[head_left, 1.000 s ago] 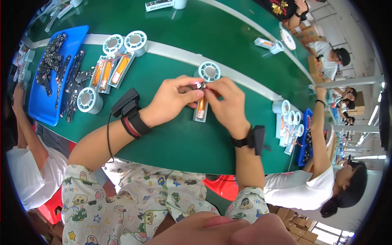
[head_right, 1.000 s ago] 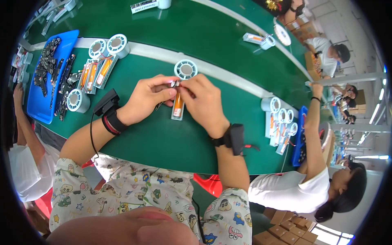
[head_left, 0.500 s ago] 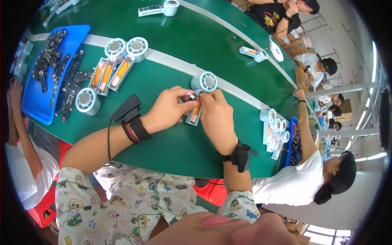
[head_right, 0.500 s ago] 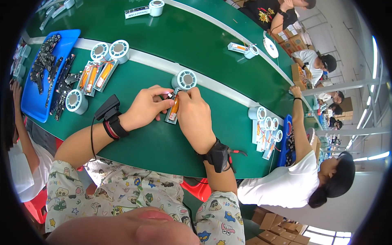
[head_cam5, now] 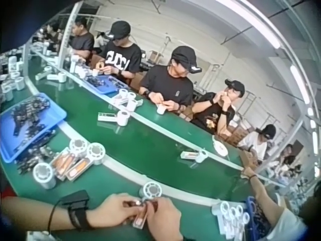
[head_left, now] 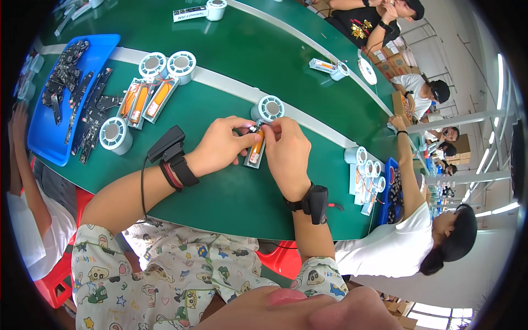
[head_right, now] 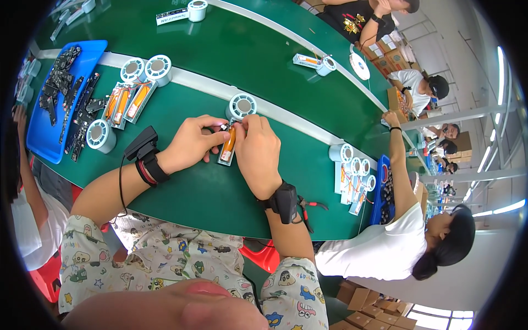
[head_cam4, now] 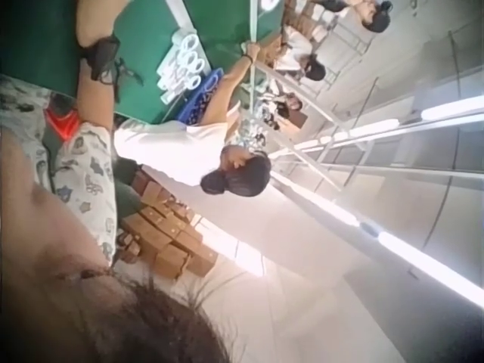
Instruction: The person assembles a handheld fan by connecting wires to a circuit board and inserting it into the plastic housing. They then peel the backing from an adhesive strip, press it onto the board, and set the unit aside.
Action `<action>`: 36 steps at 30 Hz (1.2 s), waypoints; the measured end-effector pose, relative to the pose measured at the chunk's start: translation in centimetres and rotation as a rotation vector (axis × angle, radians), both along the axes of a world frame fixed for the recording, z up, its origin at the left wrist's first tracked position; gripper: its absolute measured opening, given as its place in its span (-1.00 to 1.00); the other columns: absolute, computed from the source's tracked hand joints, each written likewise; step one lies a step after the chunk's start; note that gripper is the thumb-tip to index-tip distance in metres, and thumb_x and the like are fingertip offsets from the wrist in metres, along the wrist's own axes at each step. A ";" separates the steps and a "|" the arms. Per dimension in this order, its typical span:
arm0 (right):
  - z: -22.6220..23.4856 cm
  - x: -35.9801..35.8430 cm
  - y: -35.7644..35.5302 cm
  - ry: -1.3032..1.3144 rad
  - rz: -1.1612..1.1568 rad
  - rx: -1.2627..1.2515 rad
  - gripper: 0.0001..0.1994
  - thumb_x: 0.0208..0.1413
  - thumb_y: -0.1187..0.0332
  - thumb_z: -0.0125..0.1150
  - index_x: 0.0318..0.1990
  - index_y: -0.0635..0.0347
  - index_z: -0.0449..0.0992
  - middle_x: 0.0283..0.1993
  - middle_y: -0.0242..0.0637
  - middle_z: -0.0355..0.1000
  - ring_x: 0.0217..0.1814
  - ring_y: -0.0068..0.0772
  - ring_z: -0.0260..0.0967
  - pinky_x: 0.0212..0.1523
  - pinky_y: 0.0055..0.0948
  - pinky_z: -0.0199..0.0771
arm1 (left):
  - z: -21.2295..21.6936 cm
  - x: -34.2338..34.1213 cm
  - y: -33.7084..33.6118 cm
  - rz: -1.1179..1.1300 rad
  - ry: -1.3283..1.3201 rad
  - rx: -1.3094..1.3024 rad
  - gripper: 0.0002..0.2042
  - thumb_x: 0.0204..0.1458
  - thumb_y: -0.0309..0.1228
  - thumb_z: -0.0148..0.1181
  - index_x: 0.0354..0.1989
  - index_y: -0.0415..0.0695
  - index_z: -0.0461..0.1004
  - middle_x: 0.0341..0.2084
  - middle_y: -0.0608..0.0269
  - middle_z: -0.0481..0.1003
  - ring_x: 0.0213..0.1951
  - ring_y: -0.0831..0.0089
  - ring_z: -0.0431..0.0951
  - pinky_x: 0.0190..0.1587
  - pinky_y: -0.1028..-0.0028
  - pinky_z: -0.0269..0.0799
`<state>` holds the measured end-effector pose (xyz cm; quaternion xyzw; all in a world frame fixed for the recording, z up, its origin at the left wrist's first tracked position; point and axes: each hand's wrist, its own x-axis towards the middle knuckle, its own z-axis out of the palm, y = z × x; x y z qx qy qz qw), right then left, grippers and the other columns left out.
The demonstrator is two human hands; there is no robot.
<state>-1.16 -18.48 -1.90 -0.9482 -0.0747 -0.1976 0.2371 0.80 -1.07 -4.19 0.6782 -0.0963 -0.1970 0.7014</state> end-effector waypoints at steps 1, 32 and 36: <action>0.1 0.0 -0.1 0.029 -0.027 0.004 -0.88 0.14 0.43 0.38 -0.27 0.30 0.60 -0.29 -0.13 0.56 -0.40 -0.17 0.57 -0.38 -0.26 0.56 | 0.0 0.0 -0.1 0.004 0.009 -0.006 -0.62 0.18 -0.32 0.35 0.02 -0.39 0.55 -0.26 0.13 0.55 -0.48 0.52 0.59 -0.63 0.51 0.48; 1.9 -1.0 -0.5 0.110 0.162 -0.238 -0.84 0.23 0.40 0.26 -0.12 0.24 0.64 -0.31 -0.20 0.50 -0.40 -0.04 0.52 -0.39 -0.20 0.55 | 0.2 0.2 0.0 0.008 0.144 -0.107 -0.66 0.19 -0.37 0.32 0.04 -0.37 0.55 -0.33 0.21 0.56 -0.44 0.58 0.56 -0.58 0.55 0.46; 2.3 -1.2 -1.0 0.225 0.143 -0.257 -0.80 0.24 0.37 0.25 -0.06 0.23 0.63 -0.31 -0.17 0.51 -0.39 0.00 0.52 -0.36 -0.18 0.55 | 0.5 0.6 0.3 -0.026 0.214 -0.179 -0.67 0.21 -0.40 0.28 0.08 -0.33 0.55 -0.28 0.25 0.58 -0.35 0.61 0.56 -0.43 0.57 0.49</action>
